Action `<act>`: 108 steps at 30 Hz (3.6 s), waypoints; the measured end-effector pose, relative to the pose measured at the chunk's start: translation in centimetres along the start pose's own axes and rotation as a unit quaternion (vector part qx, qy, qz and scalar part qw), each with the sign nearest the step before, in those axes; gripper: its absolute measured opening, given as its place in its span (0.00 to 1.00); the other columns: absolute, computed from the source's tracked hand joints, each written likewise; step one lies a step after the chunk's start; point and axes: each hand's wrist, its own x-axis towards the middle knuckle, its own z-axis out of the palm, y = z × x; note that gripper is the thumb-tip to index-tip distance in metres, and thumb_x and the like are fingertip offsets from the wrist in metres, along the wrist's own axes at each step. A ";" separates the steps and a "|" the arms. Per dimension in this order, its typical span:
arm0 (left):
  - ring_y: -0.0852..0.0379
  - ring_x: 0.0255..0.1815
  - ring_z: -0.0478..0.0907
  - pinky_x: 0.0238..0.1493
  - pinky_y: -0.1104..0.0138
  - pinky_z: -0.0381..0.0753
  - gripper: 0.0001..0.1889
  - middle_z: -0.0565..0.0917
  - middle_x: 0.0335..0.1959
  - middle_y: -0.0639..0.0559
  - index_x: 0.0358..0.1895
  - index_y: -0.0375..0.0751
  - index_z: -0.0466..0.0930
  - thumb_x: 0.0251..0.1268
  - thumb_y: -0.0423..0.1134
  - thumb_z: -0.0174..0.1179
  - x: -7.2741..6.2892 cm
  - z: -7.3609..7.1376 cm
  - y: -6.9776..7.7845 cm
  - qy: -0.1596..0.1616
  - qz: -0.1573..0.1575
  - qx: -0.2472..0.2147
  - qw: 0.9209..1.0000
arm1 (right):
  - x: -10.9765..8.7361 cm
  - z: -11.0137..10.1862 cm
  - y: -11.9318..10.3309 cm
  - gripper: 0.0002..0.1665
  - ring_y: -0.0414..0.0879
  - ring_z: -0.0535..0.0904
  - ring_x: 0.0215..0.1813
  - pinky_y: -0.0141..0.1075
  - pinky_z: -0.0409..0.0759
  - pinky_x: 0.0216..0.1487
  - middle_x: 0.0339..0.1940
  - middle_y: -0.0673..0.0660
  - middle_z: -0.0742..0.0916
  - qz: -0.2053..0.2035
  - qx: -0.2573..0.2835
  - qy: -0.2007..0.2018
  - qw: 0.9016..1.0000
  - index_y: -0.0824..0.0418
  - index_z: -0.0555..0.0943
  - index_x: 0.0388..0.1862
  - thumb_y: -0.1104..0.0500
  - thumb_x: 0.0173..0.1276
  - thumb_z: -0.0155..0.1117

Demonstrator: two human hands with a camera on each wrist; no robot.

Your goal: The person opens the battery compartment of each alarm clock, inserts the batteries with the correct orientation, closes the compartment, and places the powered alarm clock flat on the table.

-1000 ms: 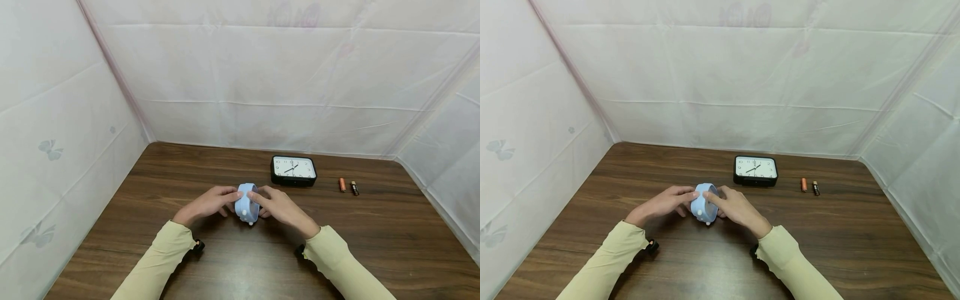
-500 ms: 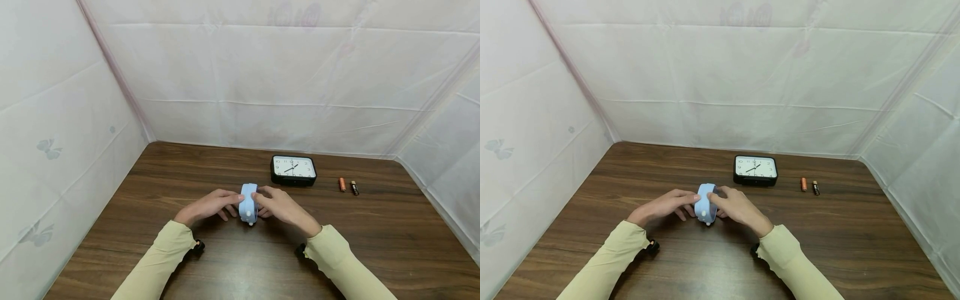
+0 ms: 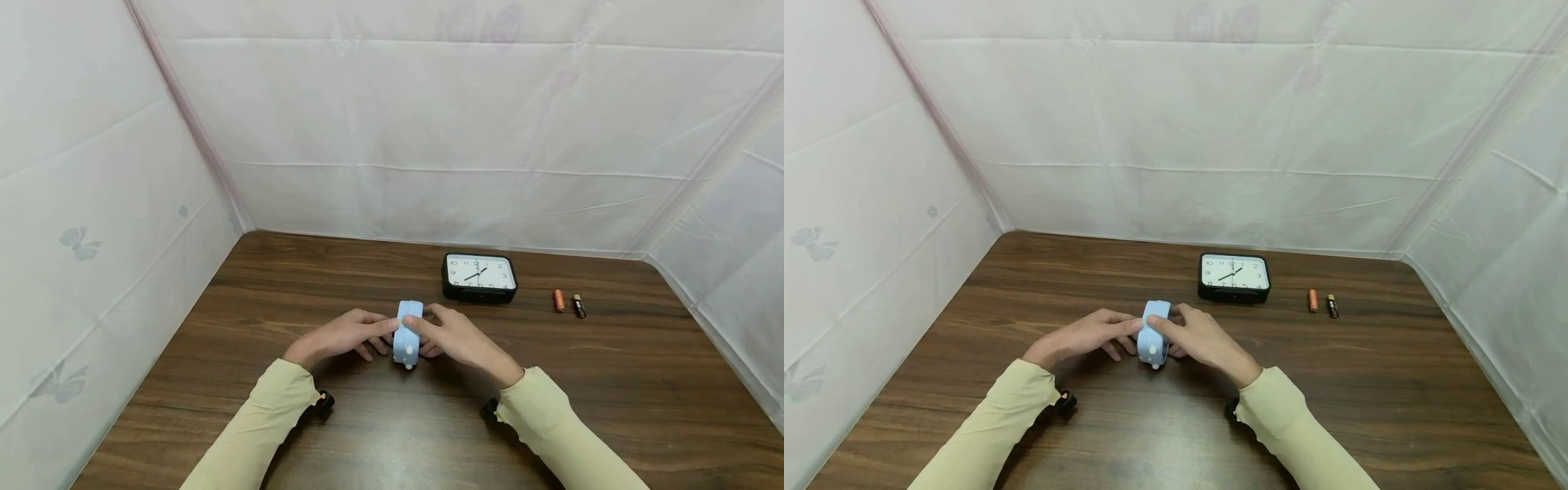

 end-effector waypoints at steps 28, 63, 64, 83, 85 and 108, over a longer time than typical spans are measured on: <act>0.51 0.43 0.86 0.40 0.57 0.88 0.32 0.88 0.47 0.46 0.73 0.26 0.73 0.80 0.49 0.63 0.2 0.3 0.0 0.018 -0.001 0.033 0.999 | -0.4 0.2 -0.7 0.40 0.52 0.87 0.43 0.50 0.88 0.45 0.58 0.70 0.80 -0.029 0.104 -0.032 0.994 0.72 0.55 0.81 0.49 0.87 0.55; 0.55 0.30 0.79 0.32 0.63 0.80 0.19 0.86 0.37 0.51 0.52 0.33 0.85 0.71 0.46 0.73 0.3 1.6 0.8 0.115 -0.024 0.100 0.988 | -2.8 -0.6 -2.9 0.18 0.44 0.76 0.28 0.38 0.75 0.29 0.29 0.51 0.81 -0.036 -0.279 0.113 0.953 0.65 0.81 0.52 0.52 0.77 0.70; 0.56 0.30 0.78 0.33 0.63 0.79 0.19 0.86 0.37 0.51 0.51 0.33 0.86 0.70 0.46 0.73 0.3 1.7 0.9 0.120 -0.024 0.109 0.986 | -2.8 -0.5 -2.8 0.17 0.44 0.75 0.27 0.39 0.74 0.28 0.28 0.51 0.80 -0.040 -0.294 0.115 0.948 0.66 0.81 0.51 0.53 0.77 0.70; 0.59 0.35 0.79 0.42 0.57 0.81 0.19 0.88 0.40 0.55 0.48 0.42 0.89 0.70 0.55 0.71 0.0 3.1 2.2 0.193 -0.051 0.254 0.946 | -2.8 0.0 -2.1 0.10 0.45 0.74 0.26 0.41 0.76 0.29 0.26 0.52 0.79 -0.045 -0.367 0.111 0.922 0.66 0.79 0.44 0.60 0.76 0.69; 0.59 0.32 0.78 0.39 0.57 0.80 0.18 0.87 0.38 0.55 0.46 0.42 0.89 0.72 0.56 0.70 -0.1 3.2 2.4 0.191 -0.050 0.274 0.941 | -2.8 0.1 -1.9 0.11 0.46 0.75 0.27 0.42 0.77 0.28 0.27 0.54 0.79 -0.041 -0.385 0.101 0.916 0.67 0.79 0.43 0.59 0.77 0.68; 0.44 0.54 0.78 0.53 0.50 0.81 0.16 0.80 0.51 0.43 0.57 0.34 0.82 0.85 0.44 0.53 -0.3 4.5 2.8 0.145 -0.013 0.444 0.884 | -2.7 -0.3 0.8 0.07 0.53 0.77 0.36 0.44 0.78 0.30 0.34 0.58 0.79 -0.183 -0.464 0.134 0.857 0.68 0.80 0.46 0.63 0.78 0.66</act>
